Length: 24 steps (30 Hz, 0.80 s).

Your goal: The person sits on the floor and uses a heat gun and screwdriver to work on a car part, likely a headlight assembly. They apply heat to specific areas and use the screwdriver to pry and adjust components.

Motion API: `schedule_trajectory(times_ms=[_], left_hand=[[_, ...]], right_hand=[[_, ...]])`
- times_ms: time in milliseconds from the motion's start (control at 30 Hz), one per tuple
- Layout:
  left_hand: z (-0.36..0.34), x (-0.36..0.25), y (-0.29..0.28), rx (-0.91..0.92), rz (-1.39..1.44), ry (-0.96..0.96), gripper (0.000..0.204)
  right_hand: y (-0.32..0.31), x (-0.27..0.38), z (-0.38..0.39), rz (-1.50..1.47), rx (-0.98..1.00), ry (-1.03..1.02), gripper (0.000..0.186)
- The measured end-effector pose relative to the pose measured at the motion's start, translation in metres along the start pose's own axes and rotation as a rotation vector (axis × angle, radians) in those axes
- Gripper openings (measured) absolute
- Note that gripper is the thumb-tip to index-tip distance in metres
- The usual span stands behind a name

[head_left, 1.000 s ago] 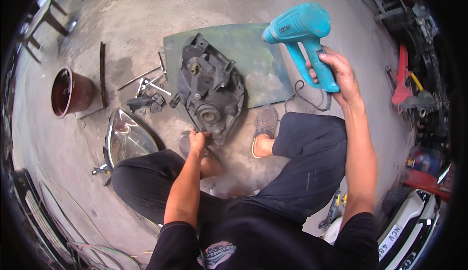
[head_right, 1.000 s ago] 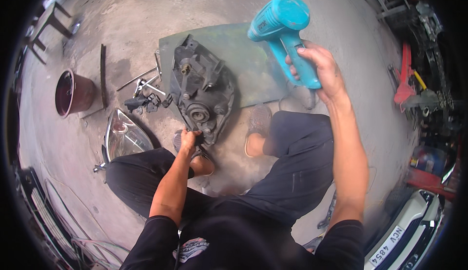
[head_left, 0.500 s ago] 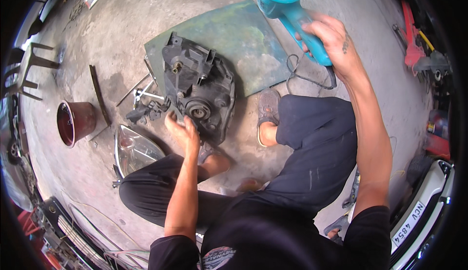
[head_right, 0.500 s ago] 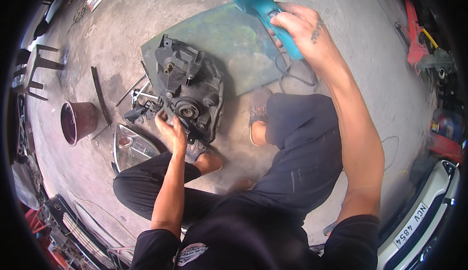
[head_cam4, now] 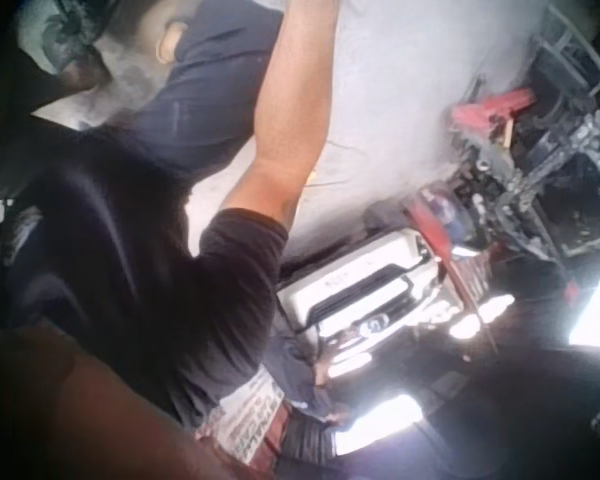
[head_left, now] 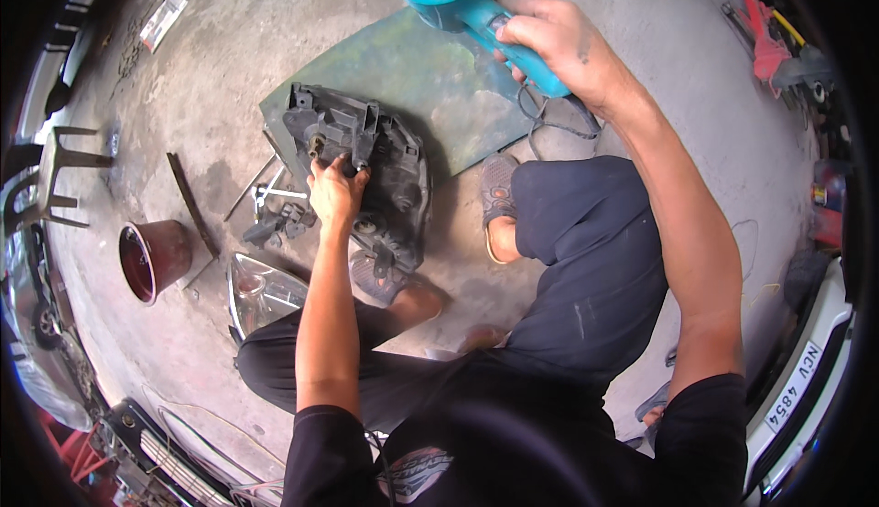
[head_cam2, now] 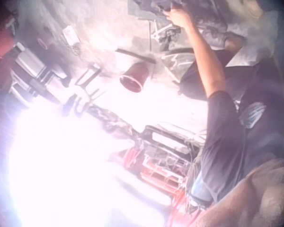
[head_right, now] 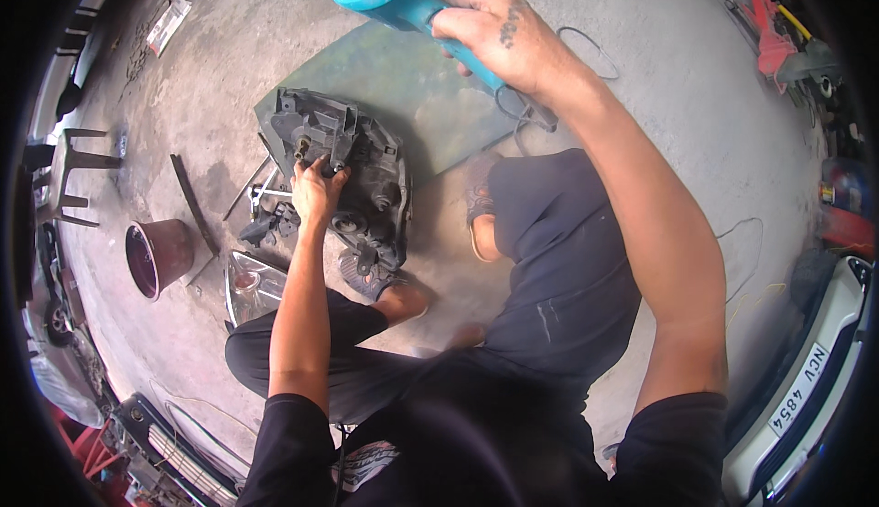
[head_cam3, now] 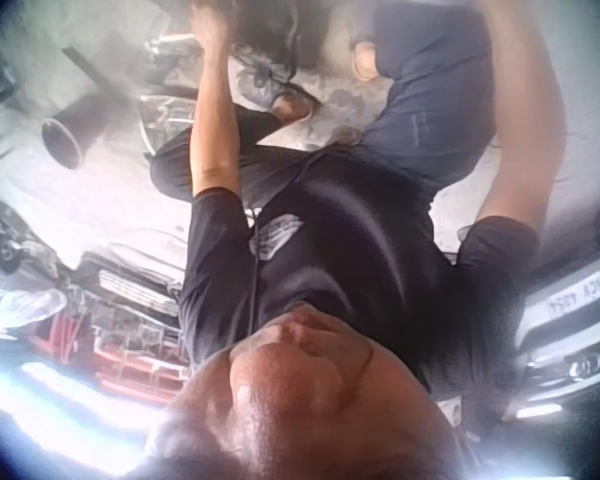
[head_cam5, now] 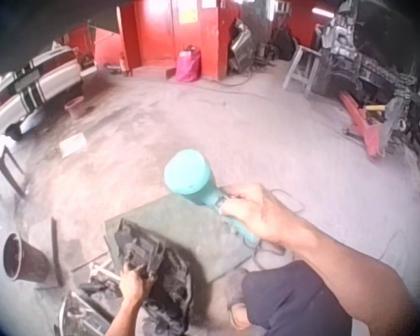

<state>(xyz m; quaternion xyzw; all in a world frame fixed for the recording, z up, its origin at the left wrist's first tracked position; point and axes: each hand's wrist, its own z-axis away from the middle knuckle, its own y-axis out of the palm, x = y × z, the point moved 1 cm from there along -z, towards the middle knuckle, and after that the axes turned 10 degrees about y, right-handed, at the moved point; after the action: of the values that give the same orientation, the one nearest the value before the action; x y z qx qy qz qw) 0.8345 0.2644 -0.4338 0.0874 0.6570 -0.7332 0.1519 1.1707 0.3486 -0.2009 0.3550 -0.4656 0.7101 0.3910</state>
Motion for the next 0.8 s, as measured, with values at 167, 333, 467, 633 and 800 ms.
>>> schedule_trajectory(times_ms=[167,333,467,633,800], left_hand=[[0.033,0.026,0.009,-0.185,0.037,0.072,0.055],[0.031,0.045,0.002,-0.219,0.214,-0.014,0.055],[0.037,0.040,-0.009,-0.331,0.412,-0.151,0.066],[0.061,0.036,0.040,-0.726,0.664,-0.066,0.061],[0.074,-0.004,0.095,-0.743,0.642,-0.526,0.076]], right_hand=[[-0.001,0.002,0.003,-0.105,0.090,0.033,0.045],[-0.004,0.000,0.002,-0.051,0.108,-0.089,0.045],[0.000,0.005,0.009,-0.081,0.082,-0.149,0.032],[0.002,0.012,0.013,-0.127,0.116,-0.198,0.030],[0.006,0.015,0.021,-0.170,0.151,-0.132,0.029]])
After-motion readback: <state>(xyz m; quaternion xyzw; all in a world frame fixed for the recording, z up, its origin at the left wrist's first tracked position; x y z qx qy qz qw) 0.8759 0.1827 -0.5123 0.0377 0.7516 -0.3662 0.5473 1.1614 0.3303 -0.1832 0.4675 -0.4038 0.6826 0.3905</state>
